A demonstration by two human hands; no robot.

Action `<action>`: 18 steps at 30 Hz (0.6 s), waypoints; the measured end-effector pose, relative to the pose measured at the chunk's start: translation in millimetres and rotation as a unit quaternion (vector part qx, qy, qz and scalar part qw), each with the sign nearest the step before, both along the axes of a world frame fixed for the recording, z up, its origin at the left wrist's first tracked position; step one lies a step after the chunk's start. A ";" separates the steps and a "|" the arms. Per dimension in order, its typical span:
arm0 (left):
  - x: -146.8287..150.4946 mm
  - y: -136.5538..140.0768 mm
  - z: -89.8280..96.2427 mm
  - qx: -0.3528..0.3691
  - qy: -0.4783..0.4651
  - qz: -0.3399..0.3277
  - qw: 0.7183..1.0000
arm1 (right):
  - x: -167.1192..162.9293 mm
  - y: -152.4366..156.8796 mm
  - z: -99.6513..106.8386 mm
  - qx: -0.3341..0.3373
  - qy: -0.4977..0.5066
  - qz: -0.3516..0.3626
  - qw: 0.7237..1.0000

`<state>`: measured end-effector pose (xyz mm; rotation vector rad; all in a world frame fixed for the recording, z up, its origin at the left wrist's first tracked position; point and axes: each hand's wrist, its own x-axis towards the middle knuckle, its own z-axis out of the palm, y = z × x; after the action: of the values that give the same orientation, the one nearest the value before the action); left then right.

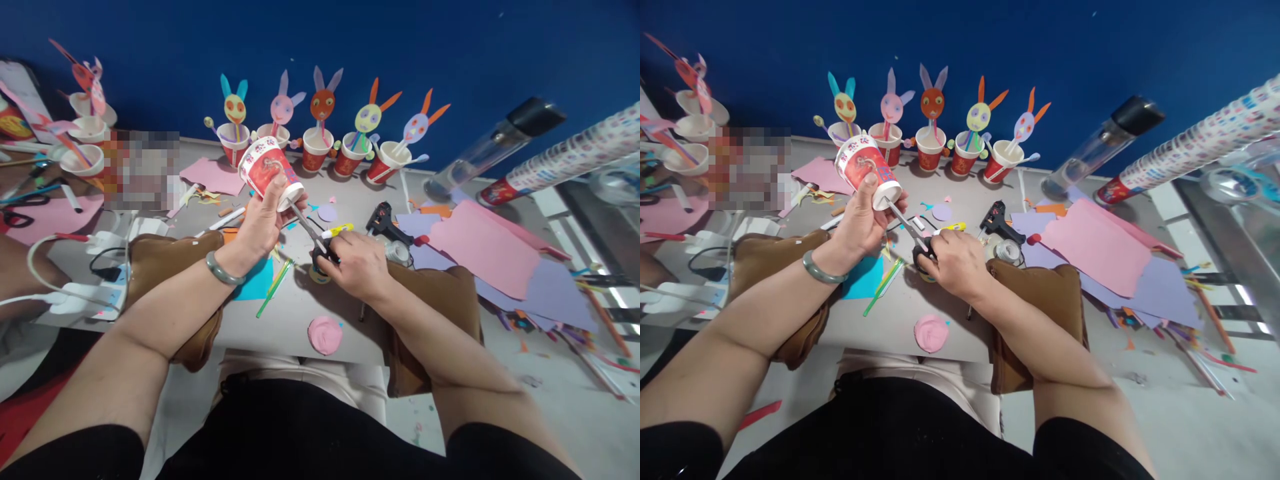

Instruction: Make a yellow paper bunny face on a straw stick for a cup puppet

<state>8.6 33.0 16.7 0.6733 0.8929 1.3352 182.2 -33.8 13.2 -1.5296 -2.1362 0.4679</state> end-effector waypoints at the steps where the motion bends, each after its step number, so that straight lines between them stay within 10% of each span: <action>1: -0.1 0.2 -0.4 0.000 0.004 -0.001 1.000 | 0.8 0.8 2.2 -0.067 0.064 0.020 0.995; 6: -1.7 2.1 -4.4 0.005 0.018 -0.005 1.000 | 5.3 6.6 12.3 -0.367 0.379 0.120 0.841; 8: -1.8 2.2 -5.0 0.006 0.020 -0.004 1.000 | 4.9 6.5 11.4 -0.330 0.348 0.107 0.871; 12: -0.2 0.9 -2.9 0.018 0.009 0.002 1.000 | 2.0 1.3 3.4 -0.048 0.030 0.016 0.998; 15: 0.6 0.4 -1.6 0.022 -0.002 0.011 1.000 | 1.9 -1.1 -1.0 0.089 -0.145 -0.005 0.985; 18: 0.0 1.0 -3.1 0.028 -0.008 0.010 1.000 | 3.1 0.9 -0.7 0.033 -0.084 -0.001 0.996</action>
<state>8.6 34.0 13.7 0.6970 0.8542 1.3861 185.3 -33.0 12.5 -1.5827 -2.2517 0.2739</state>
